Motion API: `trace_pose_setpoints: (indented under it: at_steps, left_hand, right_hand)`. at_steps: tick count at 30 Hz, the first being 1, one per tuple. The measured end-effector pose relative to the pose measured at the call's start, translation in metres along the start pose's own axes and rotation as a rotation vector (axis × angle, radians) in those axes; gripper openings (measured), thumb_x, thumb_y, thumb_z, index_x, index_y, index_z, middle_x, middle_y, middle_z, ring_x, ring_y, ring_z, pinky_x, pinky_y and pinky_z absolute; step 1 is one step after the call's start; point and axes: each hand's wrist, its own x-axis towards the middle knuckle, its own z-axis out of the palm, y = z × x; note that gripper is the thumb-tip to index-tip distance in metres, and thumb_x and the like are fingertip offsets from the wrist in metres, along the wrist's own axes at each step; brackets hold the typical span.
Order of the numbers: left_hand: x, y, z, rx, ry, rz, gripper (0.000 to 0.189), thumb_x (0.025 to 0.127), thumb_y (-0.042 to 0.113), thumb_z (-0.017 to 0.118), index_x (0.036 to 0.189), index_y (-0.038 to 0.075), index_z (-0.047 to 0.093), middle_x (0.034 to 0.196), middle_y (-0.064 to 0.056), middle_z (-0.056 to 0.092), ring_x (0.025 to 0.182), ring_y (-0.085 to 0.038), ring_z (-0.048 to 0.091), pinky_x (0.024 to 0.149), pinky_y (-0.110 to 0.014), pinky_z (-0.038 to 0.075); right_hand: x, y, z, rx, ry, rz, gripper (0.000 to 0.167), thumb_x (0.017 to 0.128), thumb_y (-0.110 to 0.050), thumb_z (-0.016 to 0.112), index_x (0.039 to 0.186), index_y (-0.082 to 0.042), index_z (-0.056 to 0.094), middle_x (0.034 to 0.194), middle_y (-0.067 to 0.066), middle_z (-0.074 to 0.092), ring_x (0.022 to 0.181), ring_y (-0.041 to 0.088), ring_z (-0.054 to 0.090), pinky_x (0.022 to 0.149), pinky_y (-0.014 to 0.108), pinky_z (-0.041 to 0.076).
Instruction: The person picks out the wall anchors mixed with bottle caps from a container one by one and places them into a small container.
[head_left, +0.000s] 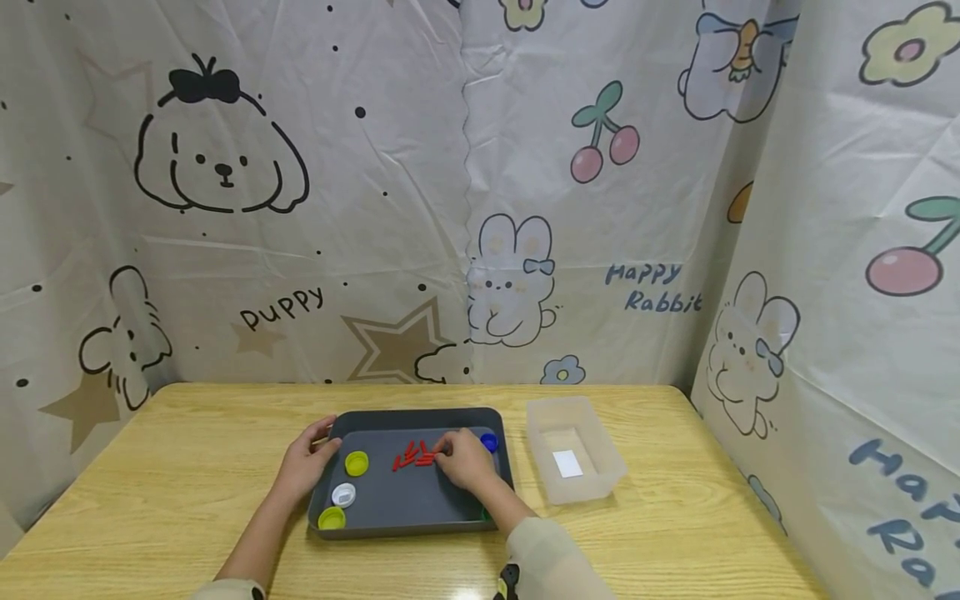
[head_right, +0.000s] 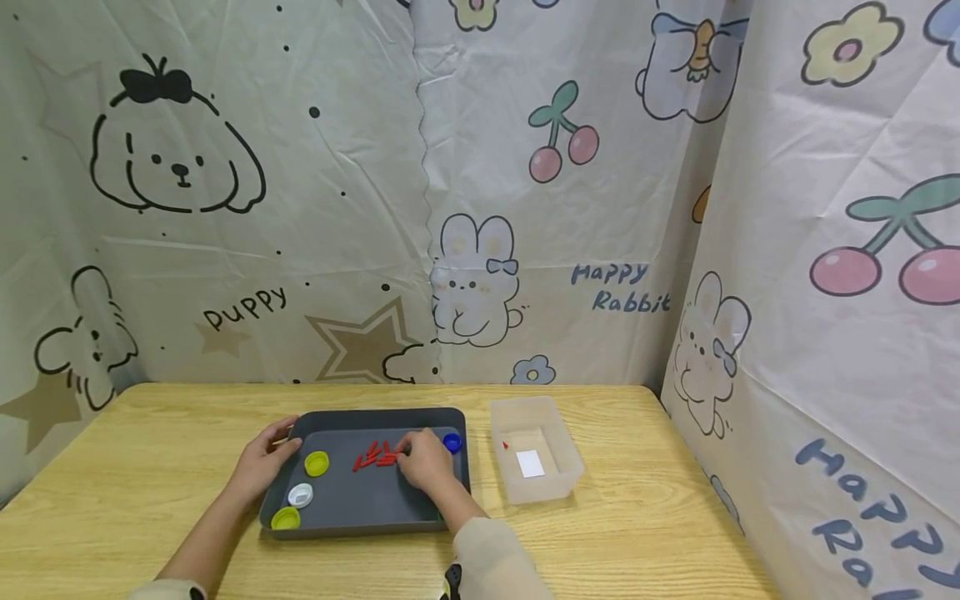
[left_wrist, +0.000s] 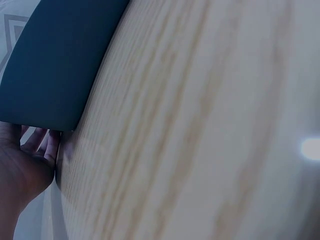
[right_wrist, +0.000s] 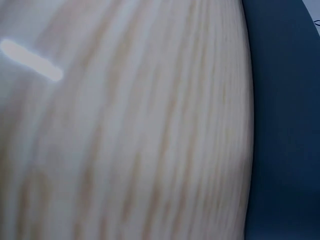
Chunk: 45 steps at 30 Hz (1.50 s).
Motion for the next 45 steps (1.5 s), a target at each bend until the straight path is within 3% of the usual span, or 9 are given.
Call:
trace_pose_setpoints:
  at_steps: [10,23,33,45]
  left_hand:
    - [-0.002,0.003,0.001,-0.006,0.002,0.009,0.049,0.097,0.015,0.046,0.143,0.003,0.035,0.139,-0.028,0.041,0.119,-0.04,0.049,0.096,-0.045,0.044]
    - [-0.002,0.001,0.001,-0.009,-0.002,0.002,0.049,0.097,0.015,0.045,0.143,0.004,0.033,0.14,-0.027,0.04,0.121,-0.04,0.048,0.099,-0.047,0.043]
    - [-0.002,-0.001,0.001,-0.008,-0.002,-0.005,0.048,0.098,0.017,0.045,0.143,0.005,0.033,0.14,-0.027,0.04,0.121,-0.039,0.047,0.098,-0.047,0.043]
    - [-0.001,-0.002,0.002,-0.002,-0.007,0.0,0.048,0.098,0.017,0.045,0.143,0.006,0.033,0.14,-0.027,0.04,0.12,-0.038,0.047,0.094,-0.042,0.044]
  right_hand:
    - [-0.001,0.002,-0.008,0.06,-0.009,-0.018,0.007,0.084,-0.015,0.065,0.088,-0.014,0.07,0.087,0.001,0.057,0.073,0.011,0.051,0.059,0.024,0.041]
    - [-0.007,-0.001,-0.019,0.183,-0.025,-0.039,0.005,0.084,-0.013,0.066,0.086,-0.01,0.069,0.082,0.002,0.059,0.063,0.01,0.051,0.053,0.024,0.042]
    - [-0.01,-0.003,-0.035,0.13,0.006,-0.091,0.004,0.084,-0.016,0.066,0.085,-0.014,0.07,0.087,0.001,0.055,0.072,0.011,0.049,0.059,0.025,0.042]
    - [-0.01,-0.002,-0.049,0.075,0.02,-0.121,0.006,0.084,-0.017,0.066,0.086,-0.014,0.07,0.082,0.0,0.055,0.068,0.01,0.048,0.057,0.023,0.04]
